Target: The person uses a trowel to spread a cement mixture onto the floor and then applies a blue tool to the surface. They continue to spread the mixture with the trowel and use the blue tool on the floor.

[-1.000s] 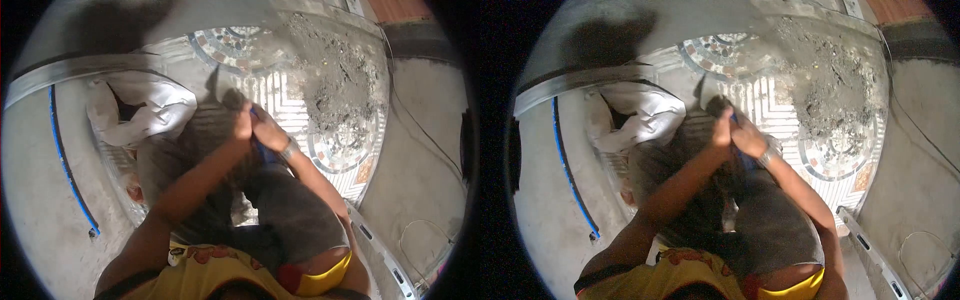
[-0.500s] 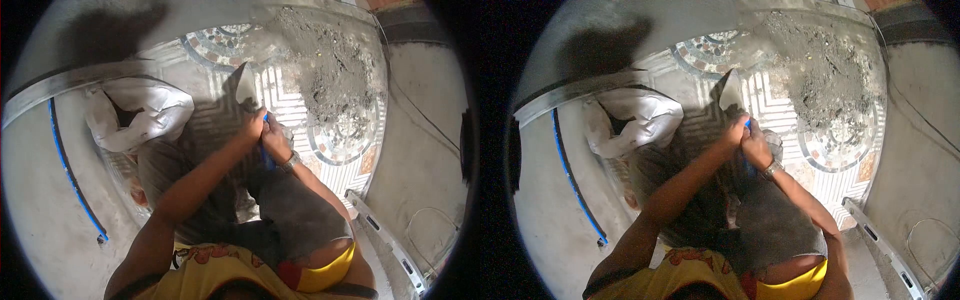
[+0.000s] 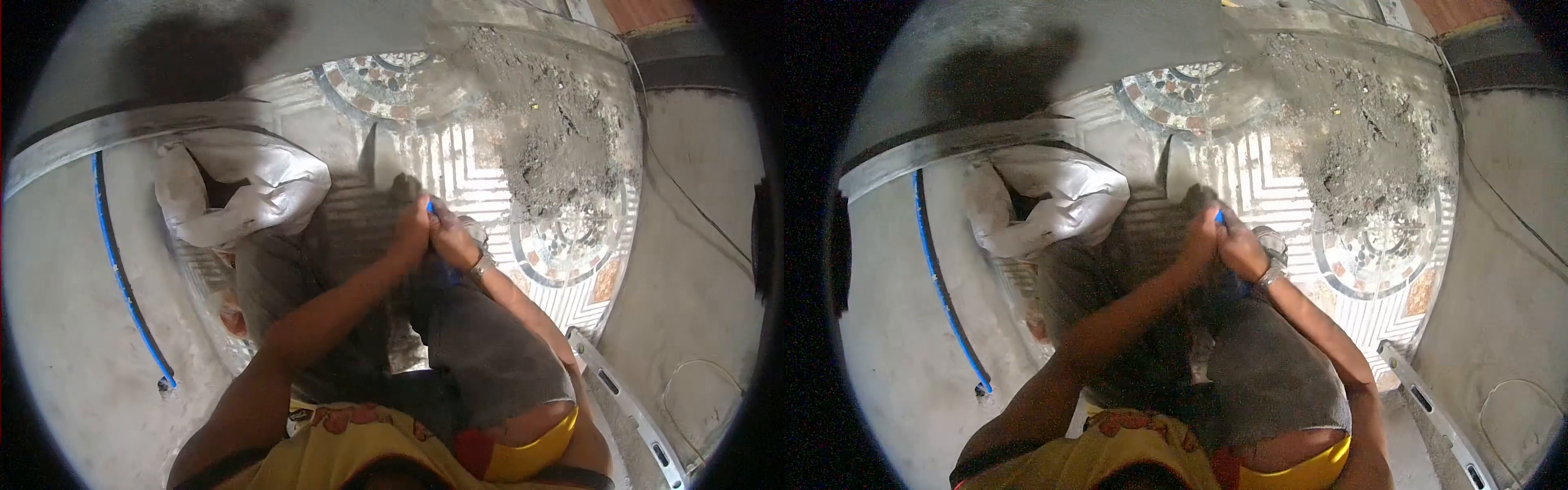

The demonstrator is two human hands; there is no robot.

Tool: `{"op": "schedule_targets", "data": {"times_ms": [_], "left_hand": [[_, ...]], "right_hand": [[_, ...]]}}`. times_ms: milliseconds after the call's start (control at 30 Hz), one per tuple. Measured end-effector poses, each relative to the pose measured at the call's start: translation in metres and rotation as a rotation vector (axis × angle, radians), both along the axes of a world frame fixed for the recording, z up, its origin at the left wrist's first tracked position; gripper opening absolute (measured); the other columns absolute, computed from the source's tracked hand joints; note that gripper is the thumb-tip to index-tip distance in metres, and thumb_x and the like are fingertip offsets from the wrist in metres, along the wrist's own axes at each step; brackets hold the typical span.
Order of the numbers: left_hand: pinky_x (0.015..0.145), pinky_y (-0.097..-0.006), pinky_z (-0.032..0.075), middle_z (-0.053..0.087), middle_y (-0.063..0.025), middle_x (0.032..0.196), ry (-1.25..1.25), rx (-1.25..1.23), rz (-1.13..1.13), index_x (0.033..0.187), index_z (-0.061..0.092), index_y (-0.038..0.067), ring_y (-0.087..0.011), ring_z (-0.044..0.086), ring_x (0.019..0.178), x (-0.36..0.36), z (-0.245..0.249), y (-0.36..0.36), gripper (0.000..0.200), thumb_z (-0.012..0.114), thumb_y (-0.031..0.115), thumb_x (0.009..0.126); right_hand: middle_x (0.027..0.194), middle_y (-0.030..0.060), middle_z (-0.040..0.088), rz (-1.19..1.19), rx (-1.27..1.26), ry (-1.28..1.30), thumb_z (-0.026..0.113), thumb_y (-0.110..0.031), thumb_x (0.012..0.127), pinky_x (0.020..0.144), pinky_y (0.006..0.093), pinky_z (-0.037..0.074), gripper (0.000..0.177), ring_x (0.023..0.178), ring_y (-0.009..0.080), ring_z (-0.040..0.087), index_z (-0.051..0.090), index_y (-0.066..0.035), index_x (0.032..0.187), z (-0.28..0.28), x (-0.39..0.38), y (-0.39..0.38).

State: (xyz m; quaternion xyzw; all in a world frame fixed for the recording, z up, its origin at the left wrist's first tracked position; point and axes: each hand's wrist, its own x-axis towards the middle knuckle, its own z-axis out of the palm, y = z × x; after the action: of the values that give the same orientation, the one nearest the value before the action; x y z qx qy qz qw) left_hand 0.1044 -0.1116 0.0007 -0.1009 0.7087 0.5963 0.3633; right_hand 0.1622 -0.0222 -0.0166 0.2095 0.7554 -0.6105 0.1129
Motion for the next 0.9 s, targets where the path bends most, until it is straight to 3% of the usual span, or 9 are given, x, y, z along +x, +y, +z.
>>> {"op": "schedule_targets", "data": {"times_ms": [100, 167, 267, 400, 467, 500, 633, 700, 900], "left_hand": [[0.076, -0.0331, 0.044, 0.06, -0.0121, 0.093, -0.147, 0.068, -0.144, 0.096, 0.055, -0.001, -0.02, 0.055, 0.081, -0.03, -0.02, 0.015, 0.034, 0.04, 0.03, 0.092], [0.075, -0.0322, 0.045, 0.061, -0.0116, 0.093, -0.024, -0.139, -0.153, 0.098, 0.056, 0.0, -0.02, 0.057, 0.08, -0.04, -0.009, 0.01, 0.032, 0.041, 0.028, 0.092], [0.07, -0.0302, 0.046, 0.061, -0.0109, 0.089, 0.208, -0.121, 0.026, 0.102, 0.055, 0.003, -0.0184, 0.057, 0.074, -0.027, -0.079, -0.006, 0.027, 0.043, 0.025, 0.092], [0.068, -0.0285, 0.043, 0.058, -0.0063, 0.083, 0.355, -0.21, -0.294, 0.094, 0.057, 0.0, -0.015, 0.052, 0.071, -0.052, 0.005, -0.002, 0.035, 0.049, 0.034, 0.088], [0.069, -0.0279, 0.042, 0.058, -0.0044, 0.083, -0.287, -0.196, -0.101, 0.092, 0.058, 0.0, -0.0145, 0.051, 0.073, -0.06, 0.013, 0.01, 0.039, 0.051, 0.038, 0.086], [0.07, -0.0284, 0.042, 0.058, -0.0033, 0.082, 0.035, -0.066, -0.024, 0.091, 0.059, 0.001, -0.0152, 0.051, 0.074, -0.044, -0.023, 0.001, 0.041, 0.051, 0.041, 0.086], [0.079, -0.0425, 0.041, 0.057, -0.028, 0.096, 0.087, -0.139, -0.14, 0.106, 0.053, 0.003, -0.0359, 0.056, 0.087, -0.029, -0.019, 0.015, 0.04, 0.036, 0.036, 0.091], [0.08, -0.0437, 0.041, 0.056, -0.0283, 0.098, -0.152, -0.152, -0.159, 0.113, 0.048, 0.004, -0.0368, 0.056, 0.089, -0.043, 0.021, 0.023, 0.036, 0.035, 0.031, 0.092], [0.083, -0.0427, 0.04, 0.058, -0.0254, 0.099, 0.41, -0.313, -0.577, 0.119, 0.046, 0.009, -0.0386, 0.055, 0.093, -0.041, -0.034, 0.01, 0.036, 0.034, 0.03, 0.092]], "right_hand": [[0.098, 0.0297, 0.057, -0.276, 0.105, 0.059, 0.038, -0.027, 0.09, 0.078, 0.0418, 0.045, 0.046, 0.094, 0.0394, 0.057, 0.038, 0.001, 0.126, 0.025, -0.019, -0.006], [0.113, 0.0255, 0.052, -0.113, 0.077, -0.106, 0.039, -0.023, 0.091, 0.089, 0.0357, 0.04, 0.044, 0.106, 0.0346, 0.051, 0.036, 0.002, 0.127, 0.035, -0.038, -0.002], [0.105, 0.0247, 0.051, 0.153, 0.091, -0.037, 0.039, -0.021, 0.091, 0.078, 0.0367, 0.04, 0.041, 0.094, 0.0349, 0.051, 0.039, 0.004, 0.123, 0.03, -0.058, 0.008], [0.074, 0.0291, 0.059, -0.072, 0.218, 0.122, 0.041, -0.023, 0.088, 0.056, 0.0442, 0.048, 0.041, 0.065, 0.0402, 0.06, 0.04, 0.004, 0.119, 0.024, -0.047, -0.003], [0.077, 0.031, 0.058, -0.054, 0.266, 0.117, 0.04, -0.024, 0.088, 0.06, 0.0464, 0.047, 0.043, 0.07, 0.0432, 0.059, 0.038, 0.003, 0.121, 0.013, -0.04, -0.004], [0.079, 0.0318, 0.058, -0.046, 0.219, 0.063, 0.039, -0.025, 0.088, 0.062, 0.0475, 0.047, 0.044, 0.073, 0.0444, 0.058, 0.038, 0.003, 0.122, 0.021, -0.041, -0.001], [0.091, 0.0326, 0.057, -0.071, 0.127, -0.107, 0.038, -0.027, 0.089, 0.072, 0.0478, 0.046, 0.045, 0.085, 0.0449, 0.057, 0.038, 0.001, 0.123, 0.031, -0.036, 0.013], [0.093, 0.031, 0.057, -0.075, 0.14, -0.138, 0.038, -0.027, 0.089, 0.073, 0.0458, 0.047, 0.045, 0.086, 0.0438, 0.057, 0.039, 0.0, 0.124, 0.048, -0.038, 0.011], [0.105, 0.0299, 0.055, -0.168, 0.032, 0.014, 0.039, -0.026, 0.09, 0.08, 0.0415, 0.045, 0.043, 0.098, 0.0421, 0.054, 0.04, 0.001, 0.124, 0.036, -0.035, 0.009]]}}
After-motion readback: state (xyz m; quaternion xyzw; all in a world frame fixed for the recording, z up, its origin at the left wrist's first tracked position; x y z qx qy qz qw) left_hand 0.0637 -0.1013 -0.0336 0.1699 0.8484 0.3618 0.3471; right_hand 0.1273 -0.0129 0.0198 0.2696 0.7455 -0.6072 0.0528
